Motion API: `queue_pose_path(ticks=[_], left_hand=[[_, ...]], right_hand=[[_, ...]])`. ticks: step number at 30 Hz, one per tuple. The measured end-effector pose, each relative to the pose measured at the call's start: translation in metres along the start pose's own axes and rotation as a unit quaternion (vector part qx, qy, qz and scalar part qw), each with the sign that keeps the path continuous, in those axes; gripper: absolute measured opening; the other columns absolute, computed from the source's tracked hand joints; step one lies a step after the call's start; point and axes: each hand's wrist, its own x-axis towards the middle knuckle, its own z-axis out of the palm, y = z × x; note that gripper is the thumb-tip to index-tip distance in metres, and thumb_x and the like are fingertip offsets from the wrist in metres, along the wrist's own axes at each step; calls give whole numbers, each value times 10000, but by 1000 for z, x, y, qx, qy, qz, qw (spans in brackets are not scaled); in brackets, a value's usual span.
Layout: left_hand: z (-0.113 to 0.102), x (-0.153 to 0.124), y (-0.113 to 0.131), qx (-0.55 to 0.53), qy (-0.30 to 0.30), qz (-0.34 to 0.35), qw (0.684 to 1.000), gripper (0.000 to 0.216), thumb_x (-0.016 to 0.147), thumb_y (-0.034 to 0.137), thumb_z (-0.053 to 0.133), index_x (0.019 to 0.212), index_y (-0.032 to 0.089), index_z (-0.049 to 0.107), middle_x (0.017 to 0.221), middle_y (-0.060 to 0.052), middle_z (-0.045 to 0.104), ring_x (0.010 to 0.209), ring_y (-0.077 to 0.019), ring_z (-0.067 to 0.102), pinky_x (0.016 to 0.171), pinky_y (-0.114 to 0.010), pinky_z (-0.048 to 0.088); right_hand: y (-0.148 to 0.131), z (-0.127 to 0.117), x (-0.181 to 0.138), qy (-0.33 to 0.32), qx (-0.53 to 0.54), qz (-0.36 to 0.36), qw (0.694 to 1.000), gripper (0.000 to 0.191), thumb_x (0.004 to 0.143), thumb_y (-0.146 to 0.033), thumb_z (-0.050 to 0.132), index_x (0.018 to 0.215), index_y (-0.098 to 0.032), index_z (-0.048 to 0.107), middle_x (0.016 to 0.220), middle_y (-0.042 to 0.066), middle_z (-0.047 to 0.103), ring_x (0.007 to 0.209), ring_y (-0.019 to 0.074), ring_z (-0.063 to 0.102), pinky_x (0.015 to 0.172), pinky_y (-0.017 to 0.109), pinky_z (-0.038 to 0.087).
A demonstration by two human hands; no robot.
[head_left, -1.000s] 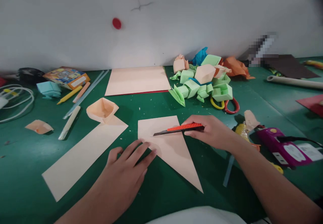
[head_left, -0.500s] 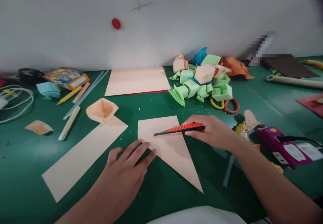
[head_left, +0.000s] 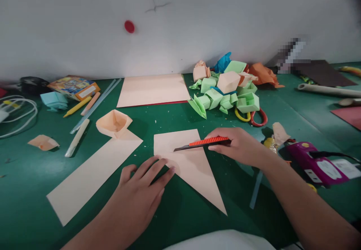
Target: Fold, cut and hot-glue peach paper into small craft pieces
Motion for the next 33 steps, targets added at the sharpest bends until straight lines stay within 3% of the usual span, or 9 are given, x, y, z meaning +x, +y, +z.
queue_pose_path(ticks=[33], left_hand=[[-4,1,4,-12,-23,-37,999,575,981,135,380,1469,411,510,1552,11,501,1405,-283,455,990,-463,420]], right_hand=[[9,-7,-2,12,-25,12,1000,246,900,-444,654,1072,-296,750,1017,18,769,814,225,689,681,316,516]])
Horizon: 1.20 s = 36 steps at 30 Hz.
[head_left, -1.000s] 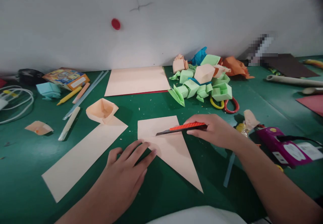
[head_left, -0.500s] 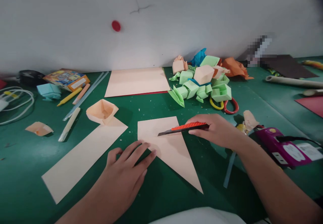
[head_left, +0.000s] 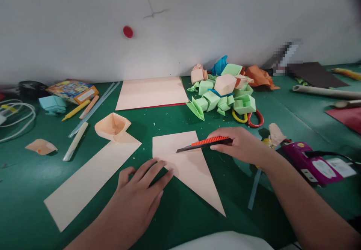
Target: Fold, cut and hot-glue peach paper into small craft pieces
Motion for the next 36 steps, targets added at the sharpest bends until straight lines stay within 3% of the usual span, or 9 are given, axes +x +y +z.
queue_pose_path(ticks=[36], left_hand=[[5,0,-5,-25,26,-3,999,542,1003,171,381,1455,434,523,1518,-11,532,1389,-291,479,1032,-484,438]], right_hand=[[7,-6,-3,20,19,-21,999,214,899,-411,676,1067,-313,766,1121,13,767,1020,279,700,924,414,539]])
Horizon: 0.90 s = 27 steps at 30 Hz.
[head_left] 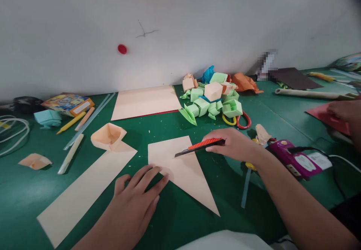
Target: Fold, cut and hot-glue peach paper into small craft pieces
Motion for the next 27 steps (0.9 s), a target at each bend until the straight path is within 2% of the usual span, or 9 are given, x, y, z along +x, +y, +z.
queue_pose_path(ticks=[4,10,17,23,27], left_hand=[[-1,0,1,4,-7,-2,1000,543,1004,171,383,1462,430,517,1526,-18,527,1391,-300,472,1018,-493,442],[-2,1,0,9,-10,-2,1000,534,1011,173,375,1454,435,520,1535,-15,520,1389,-297,473,995,-500,440],[-1,1,-2,4,-14,-5,1000,549,1006,175,372,1465,445,505,1525,-6,527,1386,-297,478,1010,-493,445],[2,1,-8,10,-35,16,999,569,1018,209,358,1510,491,405,1558,10,490,1400,-322,471,958,-543,471],[3,0,-11,13,-38,21,999,570,1023,215,361,1521,492,385,1566,2,479,1406,-321,462,967,-531,468]], right_hand=[[-1,-1,0,-5,-4,-5,1000,217,902,-416,676,1075,-319,766,1136,8,767,1036,284,702,949,426,534],[-4,-3,0,-9,-15,-10,1000,208,904,-398,668,1065,-318,773,1160,14,761,1049,285,699,883,401,558],[-3,-4,0,-13,-10,-13,1000,240,910,-417,656,1097,-316,768,1184,14,751,1069,286,681,936,416,535],[-1,-5,0,-15,-2,-10,1000,244,904,-418,663,1100,-315,764,1162,5,755,1038,270,686,930,392,534],[2,-5,0,-12,-3,-10,1000,252,906,-431,663,1114,-324,759,1172,0,752,1048,271,683,947,401,528]])
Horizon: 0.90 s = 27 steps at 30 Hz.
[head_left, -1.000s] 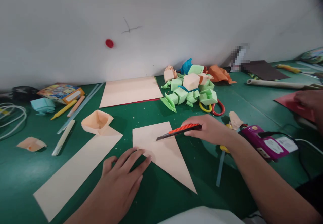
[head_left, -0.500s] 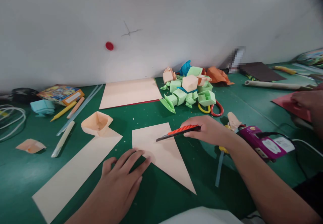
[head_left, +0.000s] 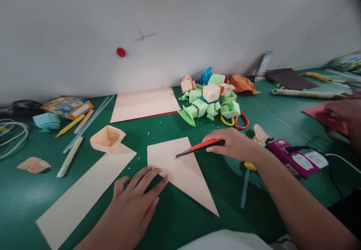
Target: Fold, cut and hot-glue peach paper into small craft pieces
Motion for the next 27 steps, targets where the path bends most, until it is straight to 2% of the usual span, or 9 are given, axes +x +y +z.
queue_pose_path(ticks=[17,27], left_hand=[[2,1,-2,6,10,7,1000,576,1023,218,361,1533,484,365,1557,-5,489,1397,-315,472,961,-517,467],[-2,1,2,4,7,1,1000,557,1019,217,364,1511,471,421,1558,-2,486,1398,-307,469,968,-500,471]], right_hand=[[-1,-5,-4,-1,-16,16,1000,241,898,-400,665,1107,-330,761,1172,-11,752,1059,267,679,922,396,526],[5,-7,-5,1,-14,6,1000,248,895,-409,670,1111,-335,766,1186,-11,753,1077,277,692,952,404,535]])
